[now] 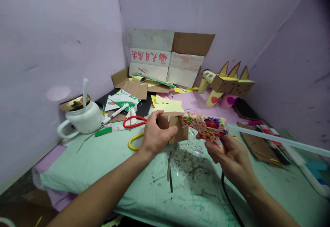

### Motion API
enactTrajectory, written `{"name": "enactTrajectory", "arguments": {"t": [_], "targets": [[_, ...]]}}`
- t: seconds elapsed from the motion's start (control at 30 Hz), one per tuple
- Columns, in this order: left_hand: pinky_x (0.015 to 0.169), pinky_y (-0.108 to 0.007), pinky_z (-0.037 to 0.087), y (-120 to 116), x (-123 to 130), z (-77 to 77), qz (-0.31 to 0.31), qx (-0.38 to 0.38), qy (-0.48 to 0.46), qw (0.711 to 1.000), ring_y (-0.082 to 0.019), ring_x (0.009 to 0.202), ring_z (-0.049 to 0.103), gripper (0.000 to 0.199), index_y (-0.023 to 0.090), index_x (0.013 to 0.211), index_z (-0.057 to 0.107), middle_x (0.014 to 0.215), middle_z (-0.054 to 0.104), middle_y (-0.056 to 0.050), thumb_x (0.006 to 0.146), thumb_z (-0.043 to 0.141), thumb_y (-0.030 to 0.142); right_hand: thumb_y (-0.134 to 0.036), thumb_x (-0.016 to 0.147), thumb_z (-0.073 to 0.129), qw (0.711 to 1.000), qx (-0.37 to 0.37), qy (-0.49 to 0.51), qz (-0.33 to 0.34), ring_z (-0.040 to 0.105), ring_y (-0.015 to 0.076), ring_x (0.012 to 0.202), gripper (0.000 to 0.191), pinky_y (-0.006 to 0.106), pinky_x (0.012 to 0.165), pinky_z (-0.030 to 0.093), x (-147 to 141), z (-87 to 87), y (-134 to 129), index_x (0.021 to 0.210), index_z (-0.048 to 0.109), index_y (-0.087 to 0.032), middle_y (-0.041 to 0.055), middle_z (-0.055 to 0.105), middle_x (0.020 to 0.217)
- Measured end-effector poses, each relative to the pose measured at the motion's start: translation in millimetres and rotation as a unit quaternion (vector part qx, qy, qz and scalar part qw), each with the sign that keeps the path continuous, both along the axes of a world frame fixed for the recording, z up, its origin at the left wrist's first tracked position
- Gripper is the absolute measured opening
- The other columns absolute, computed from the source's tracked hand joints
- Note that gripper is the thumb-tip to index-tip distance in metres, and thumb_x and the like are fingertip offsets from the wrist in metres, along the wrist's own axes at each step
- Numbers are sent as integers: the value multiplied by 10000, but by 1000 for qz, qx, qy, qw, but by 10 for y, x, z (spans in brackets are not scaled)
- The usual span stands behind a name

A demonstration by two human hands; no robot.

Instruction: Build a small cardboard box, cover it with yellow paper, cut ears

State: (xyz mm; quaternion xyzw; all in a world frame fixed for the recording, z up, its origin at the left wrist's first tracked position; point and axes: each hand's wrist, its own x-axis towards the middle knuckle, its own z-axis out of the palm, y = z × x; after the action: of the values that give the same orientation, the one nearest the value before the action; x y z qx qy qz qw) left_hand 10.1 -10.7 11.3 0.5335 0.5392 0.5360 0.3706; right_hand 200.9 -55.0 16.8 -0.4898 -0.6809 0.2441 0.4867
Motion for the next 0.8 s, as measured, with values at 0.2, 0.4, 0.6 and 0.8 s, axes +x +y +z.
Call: {"name": "enactTrajectory", "arguments": {"t": [0.2, 0.4, 0.6, 0.8], "targets": [[904, -431, 428, 2, 14, 0, -6, -2, 2, 1000, -306, 1046, 542, 660, 137, 1126, 519, 1129, 574, -144, 538, 755, 323, -290, 790, 547, 1000, 2, -18, -15, 419, 127, 458, 151, 248, 411, 325, -56, 1, -15, 855, 624, -178, -26, 499, 559], [909, -434, 425, 7, 18, 6, -10, -1, -1, 1000, -309, 1049, 544, 670, 130, 1131, 514, 1130, 580, -149, 539, 755, 328, -283, 792, 536, 999, 24, -31, -17, 374, 115, 418, 141, 250, 398, 323, -80, 5, -21, 822, 616, -171, -31, 497, 535], [935, -439, 413, -5, 25, 1, -6, 0, 2, 1000, -309, 1081, 528, 684, 131, 1124, 523, 1164, 564, -150, 518, 768, 332, -292, 788, 543, 999, 22, -25, -13, 372, 110, 407, 152, 245, 387, 324, -104, 3, -20, 832, 615, -165, -24, 526, 551], [823, -380, 480, 32, 26, -24, -33, -23, -87, 995, -261, 957, 586, 679, 131, 1145, 489, 1061, 609, -123, 559, 779, 313, -263, 811, 540, 999, 31, -14, -6, 397, 112, 425, 151, 244, 401, 319, -55, -31, -31, 890, 635, -176, -19, 542, 579]]}}
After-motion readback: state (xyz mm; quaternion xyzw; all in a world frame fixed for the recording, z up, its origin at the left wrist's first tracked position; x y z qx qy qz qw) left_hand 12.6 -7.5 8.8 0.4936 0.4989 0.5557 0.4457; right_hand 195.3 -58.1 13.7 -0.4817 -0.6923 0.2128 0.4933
